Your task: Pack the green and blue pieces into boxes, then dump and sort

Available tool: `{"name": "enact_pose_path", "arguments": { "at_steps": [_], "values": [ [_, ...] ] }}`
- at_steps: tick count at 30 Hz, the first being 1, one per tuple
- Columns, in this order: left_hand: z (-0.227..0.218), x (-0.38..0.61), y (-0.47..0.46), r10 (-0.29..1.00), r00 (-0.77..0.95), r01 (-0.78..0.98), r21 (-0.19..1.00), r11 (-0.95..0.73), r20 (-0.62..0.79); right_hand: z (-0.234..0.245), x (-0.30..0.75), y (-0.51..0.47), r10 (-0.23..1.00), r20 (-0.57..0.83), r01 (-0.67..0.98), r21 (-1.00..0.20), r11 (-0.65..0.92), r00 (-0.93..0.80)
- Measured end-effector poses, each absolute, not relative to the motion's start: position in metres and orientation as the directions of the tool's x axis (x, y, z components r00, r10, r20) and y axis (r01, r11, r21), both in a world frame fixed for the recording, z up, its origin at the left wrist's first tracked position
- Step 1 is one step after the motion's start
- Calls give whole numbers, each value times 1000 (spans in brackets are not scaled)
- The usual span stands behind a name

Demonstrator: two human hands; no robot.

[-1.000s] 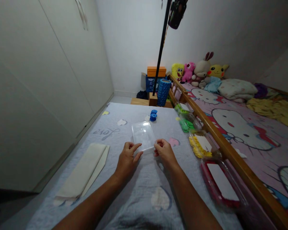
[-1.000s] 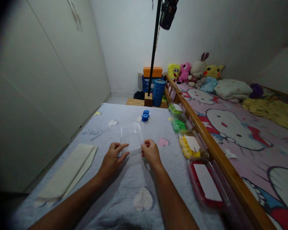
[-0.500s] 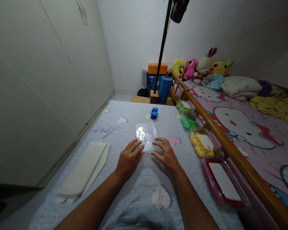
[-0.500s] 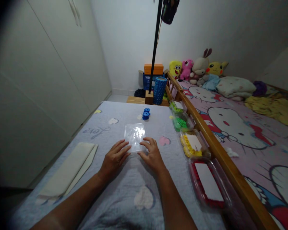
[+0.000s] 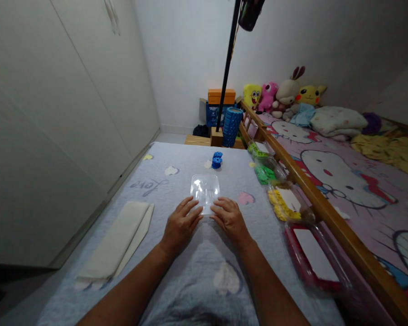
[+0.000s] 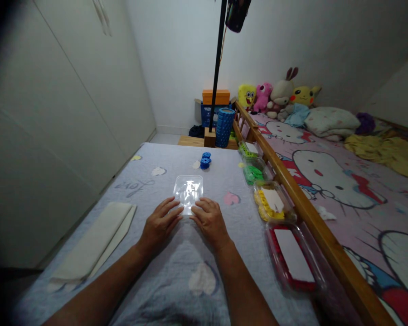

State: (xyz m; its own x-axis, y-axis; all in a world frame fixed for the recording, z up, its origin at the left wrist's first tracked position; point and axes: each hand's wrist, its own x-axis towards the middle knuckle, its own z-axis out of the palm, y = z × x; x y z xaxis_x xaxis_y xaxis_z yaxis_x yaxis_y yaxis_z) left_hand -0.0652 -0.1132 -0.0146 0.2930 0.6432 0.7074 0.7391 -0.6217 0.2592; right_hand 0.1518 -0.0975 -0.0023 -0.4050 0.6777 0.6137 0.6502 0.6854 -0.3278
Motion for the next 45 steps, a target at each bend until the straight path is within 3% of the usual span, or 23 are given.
{"name": "enact_pose_path", "arguments": {
  "at_steps": [10, 23, 33, 45],
  "values": [
    [-10, -68, -112, 613, 337, 702, 243, -669, 715, 2, 150, -97, 652, 629, 590, -355, 725, -422],
    [-8, -70, -110, 617, 326, 680, 276, -680, 716, -4, 155, -98, 735, 607, 527, -536, 659, -302],
    [-8, -77, -109, 603, 357, 660, 264, -703, 713, 3, 161, -93, 690, 602, 524, -467, 713, -402],
    [-4, -78, -111, 632, 355, 650, 303, -696, 689, 6, 163, -91, 702, 547, 521, -476, 708, -455]
  ]
}}
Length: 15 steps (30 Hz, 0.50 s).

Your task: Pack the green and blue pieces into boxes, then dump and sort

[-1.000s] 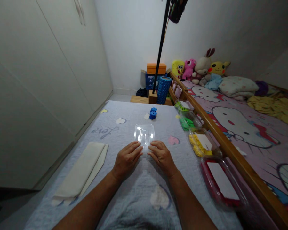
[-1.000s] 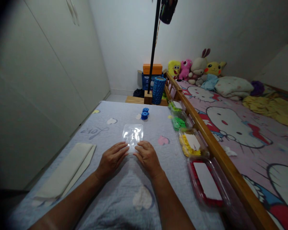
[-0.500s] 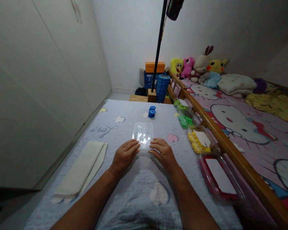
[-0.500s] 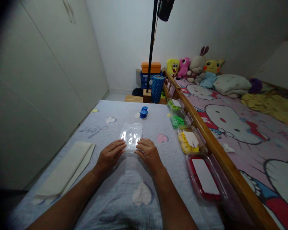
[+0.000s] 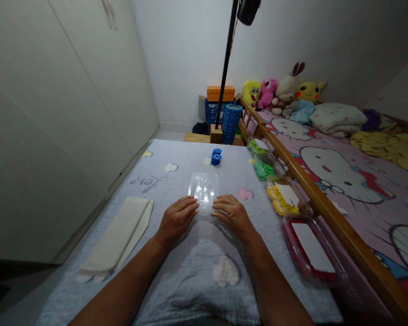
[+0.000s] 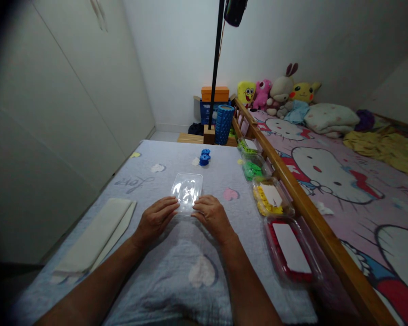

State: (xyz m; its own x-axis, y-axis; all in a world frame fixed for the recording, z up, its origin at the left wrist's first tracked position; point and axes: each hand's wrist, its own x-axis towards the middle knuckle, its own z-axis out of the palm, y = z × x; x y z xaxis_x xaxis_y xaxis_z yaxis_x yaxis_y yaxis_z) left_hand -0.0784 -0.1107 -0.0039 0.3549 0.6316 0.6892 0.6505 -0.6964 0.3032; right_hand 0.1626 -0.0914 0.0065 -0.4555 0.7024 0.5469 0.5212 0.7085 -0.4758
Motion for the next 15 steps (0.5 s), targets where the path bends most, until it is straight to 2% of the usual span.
{"name": "enact_pose_path", "arguments": {
  "at_steps": [10, 15],
  "values": [
    [-2, -78, -112, 601, 420, 676, 207, -707, 680, 11, 163, -99, 744, 534, 493, -559, 667, -402],
    [-2, -75, -116, 645, 397, 686, 256, -681, 653, 5, 165, -97, 739, 525, 504, -541, 673, -423]
  ]
}}
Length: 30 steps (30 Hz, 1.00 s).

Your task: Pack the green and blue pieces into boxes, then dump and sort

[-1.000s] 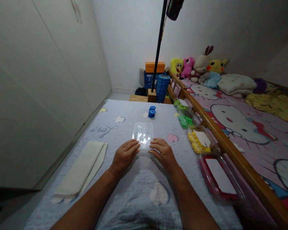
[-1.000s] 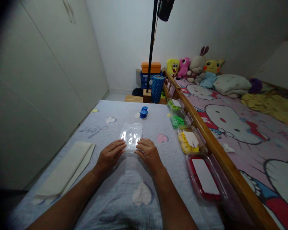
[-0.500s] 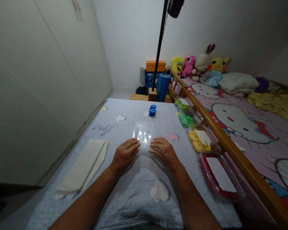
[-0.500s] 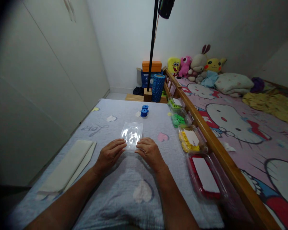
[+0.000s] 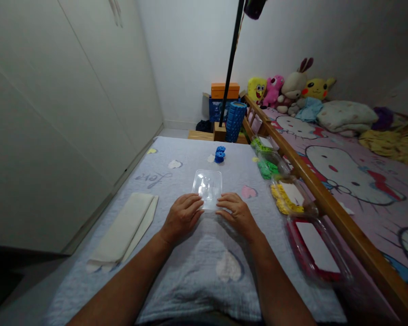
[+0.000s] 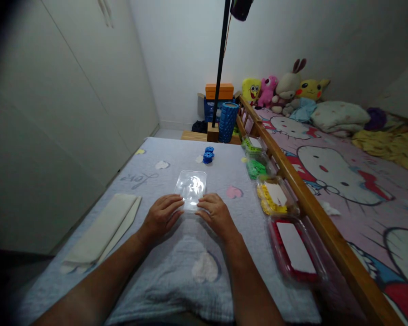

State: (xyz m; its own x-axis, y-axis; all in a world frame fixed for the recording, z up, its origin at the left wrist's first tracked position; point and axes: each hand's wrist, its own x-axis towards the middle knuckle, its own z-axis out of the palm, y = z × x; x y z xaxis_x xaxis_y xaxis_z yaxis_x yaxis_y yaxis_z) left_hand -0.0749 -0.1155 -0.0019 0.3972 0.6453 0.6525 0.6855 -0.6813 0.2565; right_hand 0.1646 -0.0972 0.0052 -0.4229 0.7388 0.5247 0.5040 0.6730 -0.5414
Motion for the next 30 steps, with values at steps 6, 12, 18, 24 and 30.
{"name": "enact_pose_path", "arguments": {
  "at_steps": [6, 12, 18, 24, 30],
  "values": [
    [-2, -74, -116, 665, 375, 693, 281, -664, 646, 10, 163, -99, 730, 514, 506, -527, 683, -450],
    [-3, -73, -116, 702, 325, 665, 374, -646, 634, 15, 157, -101, 878, 435, 447, -757, 477, -199],
    [-8, -69, -110, 850, -154, 609, 726, -320, 504, 1, 148, -92, 999, -38, 290, -956, -44, 26],
    [-12, -72, -104, 912, -269, 462, 872, -160, 310, 6, 132, -95, 969, -233, 7, -972, -233, -85],
    [0, -67, -108, 915, -276, 410, 897, -165, 295, 15, 125, -95, 980, -187, -172, -966, -195, -65]
  ]
}}
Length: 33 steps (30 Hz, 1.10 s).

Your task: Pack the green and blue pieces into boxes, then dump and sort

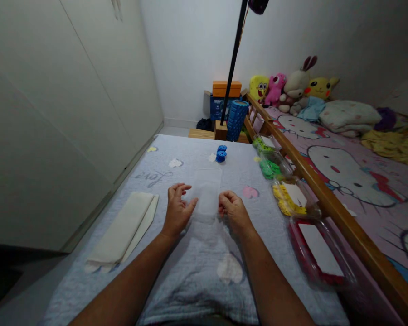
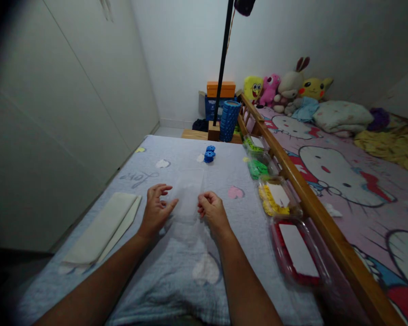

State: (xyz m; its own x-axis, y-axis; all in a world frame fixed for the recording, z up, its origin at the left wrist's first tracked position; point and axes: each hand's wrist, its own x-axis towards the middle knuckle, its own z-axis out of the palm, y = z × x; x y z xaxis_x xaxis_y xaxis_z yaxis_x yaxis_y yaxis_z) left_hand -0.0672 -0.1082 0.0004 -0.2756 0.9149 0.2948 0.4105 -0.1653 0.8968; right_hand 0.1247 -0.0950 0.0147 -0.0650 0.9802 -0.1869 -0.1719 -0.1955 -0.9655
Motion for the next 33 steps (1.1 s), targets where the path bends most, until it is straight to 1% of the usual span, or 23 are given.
{"name": "enact_pose_path", "arguments": {
  "at_steps": [1, 3, 6, 8, 10, 12, 15, 17, 20, 25, 28, 32, 33],
  "values": [
    [0, -67, -107, 916, -303, 367, 919, -141, 262, 15, 125, -94, 980, -187, -188, -962, -197, -66],
    [-2, -67, -105, 937, -322, 220, 973, -61, 132, 15, 128, -94, 981, -183, -213, -958, -194, -71],
    [-5, -68, -103, 970, -222, -34, 995, 90, -96, 14, 132, -93, 978, -199, -239, -948, -210, -70],
    [-4, -68, -103, 968, -160, -156, 973, 170, -195, 14, 135, -94, 969, -235, -250, -936, -246, -72],
    [0, -70, -105, 956, -123, -248, 941, 229, -265, 14, 137, -96, 958, -269, -259, -923, -285, -95],
    [4, -72, -107, 949, -78, -311, 911, 269, -307, 14, 138, -97, 950, -285, -269, -912, -310, -129],
    [7, -75, -106, 952, -20, -355, 892, 280, -307, 13, 139, -99, 941, -292, -276, -903, -330, -169],
    [7, -77, -105, 956, -7, -348, 897, 272, -293, 13, 140, -99, 940, -297, -270, -903, -334, -171],
    [7, -80, -103, 961, -2, -278, 924, 265, -276, 13, 140, -98, 947, -294, -235, -919, -318, -130],
    [13, -80, -103, 975, -44, -112, 970, 214, -220, 15, 138, -96, 972, -236, -91, -967, -237, -24],
    [14, -79, -103, 982, -91, -2, 987, 164, -163, 17, 137, -95, 979, -204, 3, -979, -204, 3],
    [10, -77, -103, 987, -136, 151, 983, 106, -85, 18, 136, -93, 981, -195, 55, -979, -195, 5],
    [9, -77, -104, 987, -153, 199, 977, 78, -47, 18, 136, -93, 981, -193, 61, -979, -193, 7]
  ]
}}
